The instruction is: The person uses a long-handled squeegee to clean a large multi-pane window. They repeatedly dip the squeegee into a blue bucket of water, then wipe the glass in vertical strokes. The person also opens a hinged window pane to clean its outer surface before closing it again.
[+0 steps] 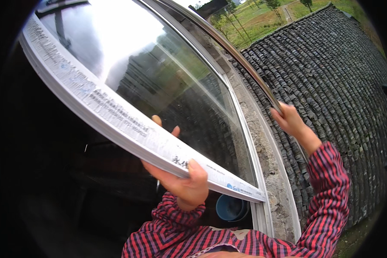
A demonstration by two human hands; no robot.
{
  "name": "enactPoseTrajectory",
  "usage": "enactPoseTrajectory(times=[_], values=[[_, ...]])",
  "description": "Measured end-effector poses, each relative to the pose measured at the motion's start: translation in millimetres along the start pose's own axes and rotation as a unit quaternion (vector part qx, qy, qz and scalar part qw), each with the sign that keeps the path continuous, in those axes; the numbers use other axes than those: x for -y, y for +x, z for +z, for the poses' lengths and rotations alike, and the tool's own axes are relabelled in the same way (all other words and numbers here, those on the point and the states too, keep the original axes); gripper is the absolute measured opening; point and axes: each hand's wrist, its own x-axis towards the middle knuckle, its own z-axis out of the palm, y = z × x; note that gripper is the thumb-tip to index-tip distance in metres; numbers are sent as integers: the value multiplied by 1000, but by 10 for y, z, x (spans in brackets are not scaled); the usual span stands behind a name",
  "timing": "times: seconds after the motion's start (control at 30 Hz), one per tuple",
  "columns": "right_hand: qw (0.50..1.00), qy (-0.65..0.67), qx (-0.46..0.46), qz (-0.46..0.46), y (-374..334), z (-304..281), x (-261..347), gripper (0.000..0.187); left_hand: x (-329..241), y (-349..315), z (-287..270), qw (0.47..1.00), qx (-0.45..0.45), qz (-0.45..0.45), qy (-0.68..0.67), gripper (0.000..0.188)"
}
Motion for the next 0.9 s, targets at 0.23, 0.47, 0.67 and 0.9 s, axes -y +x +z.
enactPoseTrajectory(times=[0.23, 0.47, 0.67, 0.9], values=[[978, 70, -68, -185, 294, -191, 408, 36, -41, 25, 55, 1000, -8, 2, 22, 97], [973, 35, -99, -204, 1677, 23, 1629, 38, -9, 14, 20, 999, -9, 2, 31, 100], [976, 62, -20, -206, 887, 228, 983, 26, -6, 9, 35, 999, -19, 4, 35, 101], [988, 75, 112, 80, -1347, 120, -48, 19, -20, 43, 104, 998, -56, -2, 39, 101]])
